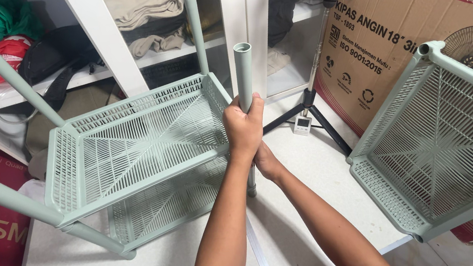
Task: The person works with a light green plastic multi-tier storage rack on a white table. They press and adjust the assembled rack's shelves and posts, then pull the unit apart into trays and posts, and begin fitting the posts back into the tray openings to rebuild it.
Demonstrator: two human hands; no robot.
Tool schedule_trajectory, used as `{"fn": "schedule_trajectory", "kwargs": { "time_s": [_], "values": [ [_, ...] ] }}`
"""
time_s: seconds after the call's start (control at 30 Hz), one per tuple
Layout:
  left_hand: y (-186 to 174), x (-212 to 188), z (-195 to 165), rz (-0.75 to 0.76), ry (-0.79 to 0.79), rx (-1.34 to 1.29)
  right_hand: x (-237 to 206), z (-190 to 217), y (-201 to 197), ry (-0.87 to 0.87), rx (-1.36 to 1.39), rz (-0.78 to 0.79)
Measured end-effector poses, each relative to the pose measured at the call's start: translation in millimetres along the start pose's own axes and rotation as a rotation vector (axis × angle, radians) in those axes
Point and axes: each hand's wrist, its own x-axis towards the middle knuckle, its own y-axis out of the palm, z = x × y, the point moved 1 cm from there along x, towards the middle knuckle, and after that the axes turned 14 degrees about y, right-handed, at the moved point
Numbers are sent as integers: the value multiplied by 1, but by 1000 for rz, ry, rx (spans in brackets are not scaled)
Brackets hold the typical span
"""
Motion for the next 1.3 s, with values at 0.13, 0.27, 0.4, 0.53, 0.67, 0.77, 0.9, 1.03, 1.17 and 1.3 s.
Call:
{"fn": "schedule_trajectory", "kwargs": {
  "time_s": [0.13, 0.27, 0.4, 0.53, 0.67, 0.77, 0.9, 1.03, 1.17, 1.3],
  "values": [
    [-2, 4, 6, 51, -32, -32, -3, 3, 4, -17, 96, 60],
    [-8, 9, 9, 111, -69, -77, -5, 3, 5, -90, 134, 205],
    [-6, 7, 4, 96, -95, -89, -3, -1, 2, -73, 165, 190],
    [5, -7, -16, -132, 149, 81, 1, -1, -2, -72, 54, -5],
    [12, -16, -27, -198, 139, 142, 0, -4, -3, -94, -33, 30],
    [11, -18, -26, -194, 159, 109, 2, -10, -4, -65, 3, 27],
    [11, -8, -17, -129, 126, 146, 6, -11, -6, -38, 28, 13],
    [7, -2, -10, -86, 119, 96, 6, -8, -4, -14, 123, 8],
    [3, 1, -3, -30, 48, 51, 4, -4, -2, 2, 96, 9],
    [-4, 6, 5, 32, -19, -65, 0, -3, 1, -15, 168, 116]
  ]
}}
